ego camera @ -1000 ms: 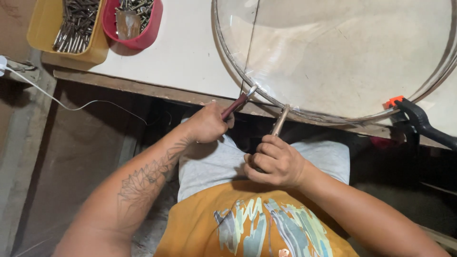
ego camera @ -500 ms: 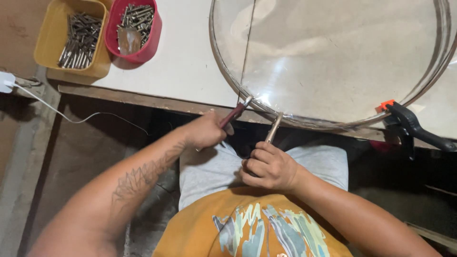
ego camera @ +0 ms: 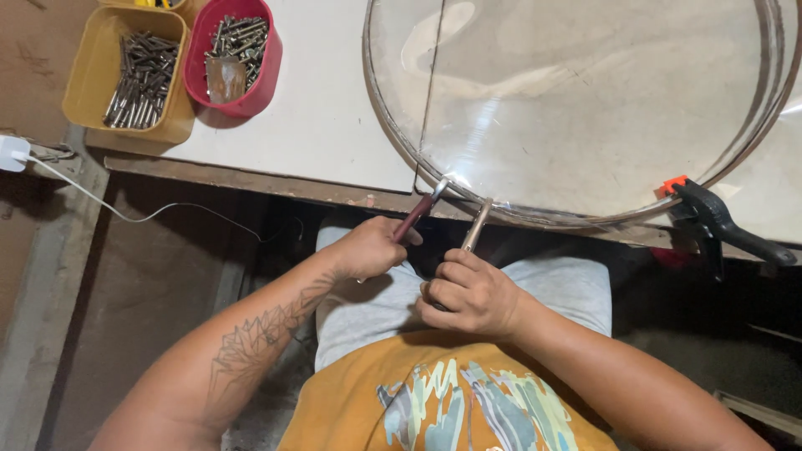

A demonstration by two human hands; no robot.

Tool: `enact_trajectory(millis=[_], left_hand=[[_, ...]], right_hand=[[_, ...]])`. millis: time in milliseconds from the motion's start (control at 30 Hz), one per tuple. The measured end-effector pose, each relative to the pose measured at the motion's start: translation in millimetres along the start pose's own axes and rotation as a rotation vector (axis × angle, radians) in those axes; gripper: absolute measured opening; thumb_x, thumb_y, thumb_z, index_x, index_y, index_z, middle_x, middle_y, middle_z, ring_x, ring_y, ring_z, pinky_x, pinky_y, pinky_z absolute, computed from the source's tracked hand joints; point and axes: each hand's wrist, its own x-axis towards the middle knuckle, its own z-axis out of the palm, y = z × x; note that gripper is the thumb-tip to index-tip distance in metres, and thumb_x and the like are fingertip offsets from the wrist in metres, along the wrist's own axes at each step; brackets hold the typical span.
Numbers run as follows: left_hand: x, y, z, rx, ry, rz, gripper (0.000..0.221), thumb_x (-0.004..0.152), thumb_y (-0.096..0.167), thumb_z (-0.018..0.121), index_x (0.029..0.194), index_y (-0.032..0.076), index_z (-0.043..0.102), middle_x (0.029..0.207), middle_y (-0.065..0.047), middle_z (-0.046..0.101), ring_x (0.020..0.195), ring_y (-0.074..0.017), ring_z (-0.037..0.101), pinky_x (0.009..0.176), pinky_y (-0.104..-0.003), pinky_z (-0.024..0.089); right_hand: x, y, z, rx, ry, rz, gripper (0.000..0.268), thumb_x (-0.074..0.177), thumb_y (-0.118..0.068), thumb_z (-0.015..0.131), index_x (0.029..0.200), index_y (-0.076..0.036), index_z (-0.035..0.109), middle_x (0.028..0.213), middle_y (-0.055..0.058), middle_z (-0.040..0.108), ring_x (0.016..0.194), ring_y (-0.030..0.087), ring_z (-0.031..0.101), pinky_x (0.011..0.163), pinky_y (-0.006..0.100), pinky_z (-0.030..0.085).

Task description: Assembling a clear plastic membrane onto a metal hoop using a clamp and pliers

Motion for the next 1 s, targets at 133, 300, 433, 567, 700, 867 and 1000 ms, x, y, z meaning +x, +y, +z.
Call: enact_trajectory(millis=[133,300,433,567,700,867,1000], left_hand=[[-1.2,0.5,0.4,-0.021,0.018,-0.019,0.046,0.064,0.015,0.063,0.106,0.015,0.081,0.083,-0.014,0.072,0.093,-0.0316,0.073,0.084,-0.039,0.057],[9.1,-9.1,4.2,-0.046,0.046,0.011,0.033,0.07,0.015,0.061,0.095,0.014,0.081,0.08,-0.017,0.073,0.091,-0.0342,0.074,0.082,-0.039,0.057],[20.2,-22.9,13.1,-0.043,0.069,0.02,0.024,0.07,0.017,0.063,0.085,0.015,0.081,0.071,-0.013,0.071,0.081,-0.0309,0.074,0.075,-0.037,0.057],[32.9,-35.3,15.0,-0.061,0.093,0.052,0.012,0.069,0.016,0.068,0.074,0.01,0.076,0.058,-0.012,0.064,0.065,-0.0266,0.069,0.065,-0.036,0.055],[2.1,5.7,-0.7,0.038,0.102,0.021,0.02,0.072,0.021,0.067,0.082,0.007,0.077,0.075,-0.021,0.072,0.088,-0.0396,0.073,0.078,-0.046,0.056],[4.2,6.4,10.3,0.027,0.131,-0.011,0.024,0.067,0.021,0.064,0.085,0.011,0.077,0.077,-0.018,0.071,0.091,-0.0384,0.072,0.08,-0.045,0.055],[5.6,4.5,16.3,-0.022,0.14,-0.022,0.026,0.066,0.019,0.062,0.086,0.011,0.077,0.074,-0.016,0.07,0.088,-0.0358,0.072,0.08,-0.042,0.056]], right_hand=[[0.1,0.4,1.3,-0.019,0.013,-0.003,0.026,0.104,-0.008,0.057,0.079,-0.014,0.063,0.071,0.007,0.045,0.06,0.023,0.048,0.064,0.039,0.052],[0.6,1.4,2.7,-0.011,0.01,-0.002,0.027,0.106,-0.01,0.054,0.081,-0.016,0.063,0.071,0.006,0.045,0.061,0.023,0.048,0.066,0.039,0.052],[-5.2,0.7,6.4,-0.016,0.002,0.005,0.026,0.105,-0.01,0.055,0.081,-0.015,0.064,0.071,0.006,0.046,0.062,0.023,0.049,0.065,0.039,0.052],[-3.5,1.9,6.7,-0.041,0.002,-0.001,0.027,0.106,-0.011,0.055,0.08,-0.015,0.062,0.071,0.005,0.046,0.062,0.023,0.049,0.066,0.038,0.052],[-2.6,3.9,5.4,-0.013,-0.015,0.007,0.025,0.105,-0.012,0.056,0.082,-0.015,0.063,0.071,0.006,0.046,0.062,0.025,0.05,0.068,0.041,0.054],[1.4,4.1,4.9,-0.044,0.006,0.016,0.026,0.105,-0.011,0.056,0.081,-0.014,0.063,0.071,0.006,0.046,0.061,0.024,0.05,0.066,0.04,0.053],[-2.6,3.8,6.6,-0.054,0.0,0.014,0.026,0.105,-0.012,0.056,0.081,-0.014,0.064,0.071,0.006,0.046,0.061,0.023,0.05,0.067,0.039,0.054]])
